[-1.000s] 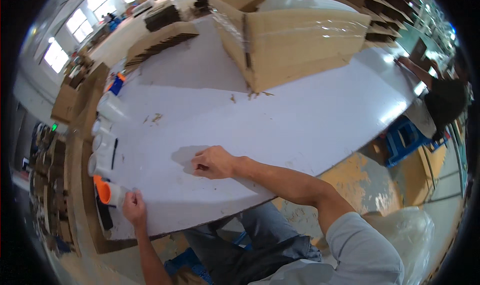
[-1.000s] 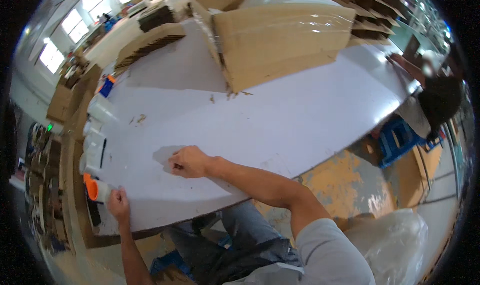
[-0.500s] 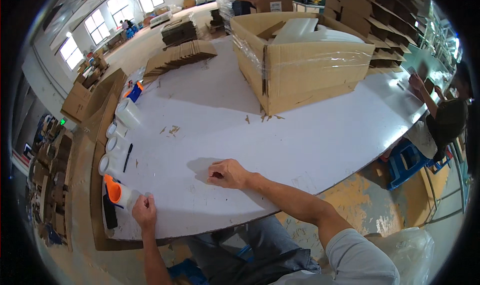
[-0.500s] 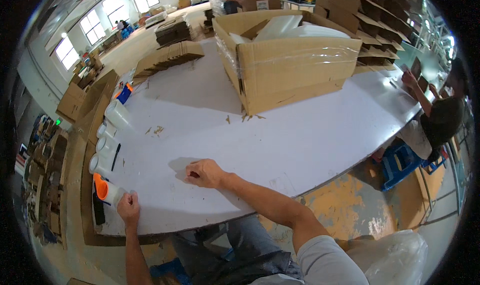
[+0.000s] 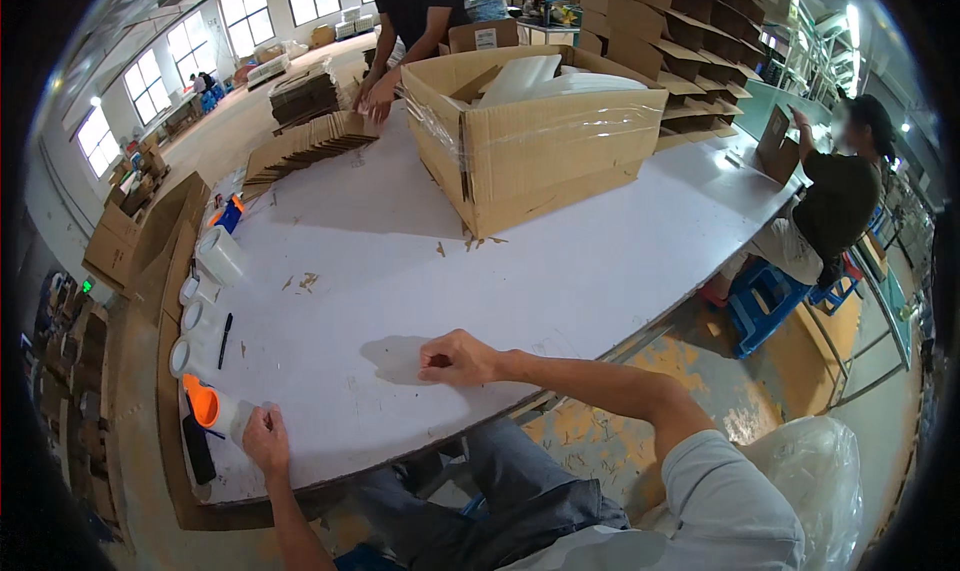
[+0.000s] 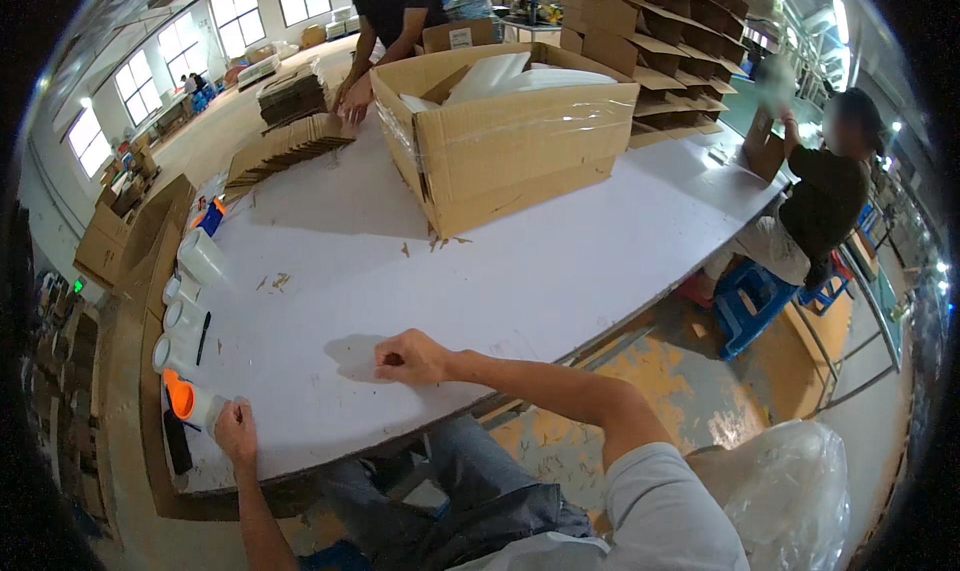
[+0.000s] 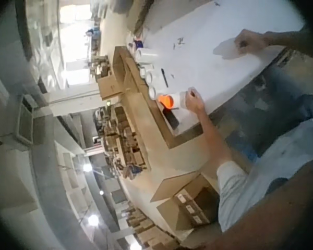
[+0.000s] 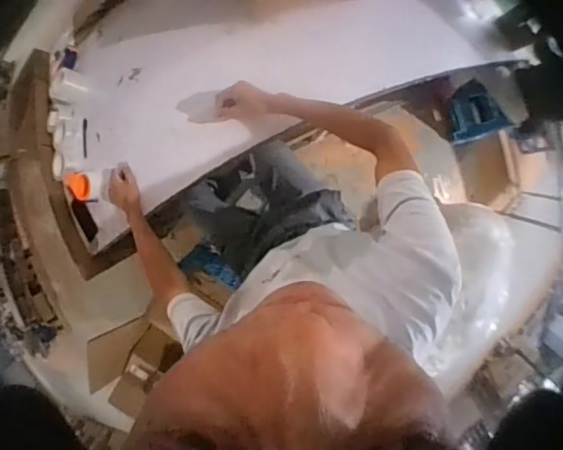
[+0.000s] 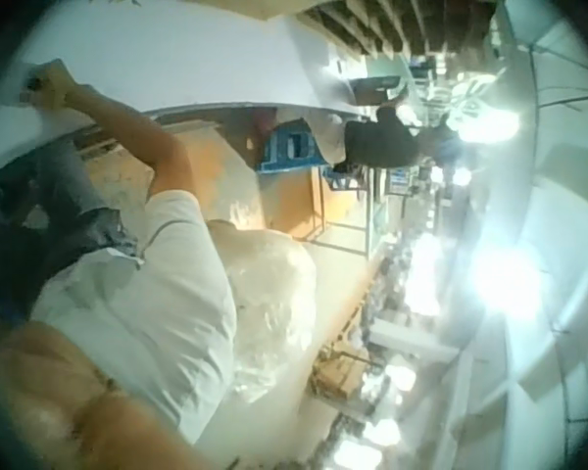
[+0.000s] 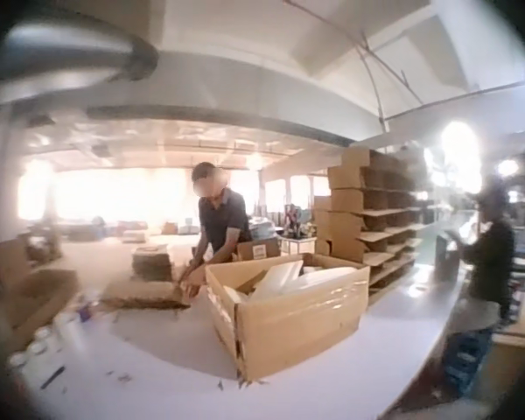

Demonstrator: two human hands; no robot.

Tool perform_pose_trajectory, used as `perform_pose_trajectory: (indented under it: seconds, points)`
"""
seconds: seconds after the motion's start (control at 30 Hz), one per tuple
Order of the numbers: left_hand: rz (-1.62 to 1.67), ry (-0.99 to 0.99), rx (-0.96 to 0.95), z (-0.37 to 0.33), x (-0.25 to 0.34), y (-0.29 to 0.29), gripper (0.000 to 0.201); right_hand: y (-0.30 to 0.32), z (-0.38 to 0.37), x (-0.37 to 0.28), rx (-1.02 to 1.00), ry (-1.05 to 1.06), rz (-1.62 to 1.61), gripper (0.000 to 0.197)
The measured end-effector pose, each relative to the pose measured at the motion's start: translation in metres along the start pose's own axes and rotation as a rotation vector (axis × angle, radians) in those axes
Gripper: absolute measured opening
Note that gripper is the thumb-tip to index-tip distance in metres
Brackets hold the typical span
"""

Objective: The person packs items into small cardboard boxes by placing foam padding inside and folding the flaps closed, then places the packed boxes into a larger cardboard shipping box.

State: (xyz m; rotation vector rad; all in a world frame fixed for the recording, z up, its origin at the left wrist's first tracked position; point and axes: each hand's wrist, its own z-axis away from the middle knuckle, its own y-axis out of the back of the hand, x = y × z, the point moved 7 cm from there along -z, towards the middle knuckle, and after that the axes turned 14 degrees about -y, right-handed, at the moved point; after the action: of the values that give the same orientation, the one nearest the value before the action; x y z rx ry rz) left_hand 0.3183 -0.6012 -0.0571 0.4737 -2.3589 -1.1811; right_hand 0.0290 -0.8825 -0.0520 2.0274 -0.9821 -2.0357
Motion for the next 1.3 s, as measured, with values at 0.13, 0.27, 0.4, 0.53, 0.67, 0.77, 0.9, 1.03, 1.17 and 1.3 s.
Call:
perform_pose_trajectory:
  seconds: [0.13, 0.27, 0.4, 0.53, 0.67, 0.77, 0.9, 1.03, 1.17, 1.3]
  points:
    - [0.023, -0.041, 0.016, -0.001, 0.002, -0.003, 0.029, 0.033, 0.049, 0.008, 0.074, -0.020, 0.040, 0.015]
    - [0.109, -0.031, 0.032, -0.003, 0.005, -0.008, 0.029, 0.086, 0.083, 0.046, 0.289, -0.176, 0.116, 0.014]
    - [0.088, -0.090, 0.029, -0.002, 0.003, -0.007, 0.030, 0.129, 0.103, 0.068, 0.542, -0.222, 0.208, 0.014]
    - [0.105, -0.028, 0.005, -0.002, 0.001, -0.007, 0.032, 0.122, 0.095, 0.066, 0.500, -0.256, 0.336, 0.016]
    - [0.075, -0.065, 0.035, 0.000, -0.009, -0.013, 0.034, 0.136, 0.089, 0.060, 0.363, -0.279, 0.164, 0.015]
    - [0.044, -0.056, 0.020, -0.001, -0.003, -0.012, 0.034, 0.178, 0.083, 0.026, 0.494, -0.157, 0.236, 0.011]
    - [0.044, -0.149, 0.043, 0.000, -0.003, -0.008, 0.034, 0.282, 0.058, -0.015, 0.762, -0.055, 0.279, 0.016]
    - [0.003, -0.059, 0.013, 0.001, -0.005, -0.009, 0.033, 0.391, 0.025, -0.045, 1.046, 0.121, 0.444, 0.037]
    - [-0.054, -0.053, 0.053, -0.002, 0.004, -0.003, 0.033, 0.472, 0.000, -0.048, 1.133, -0.087, 0.655, 0.045]
    - [-0.077, 0.011, -0.002, -0.003, 0.001, -0.007, 0.033, 0.516, -0.022, -0.028, 1.143, -0.353, 0.804, 0.063]
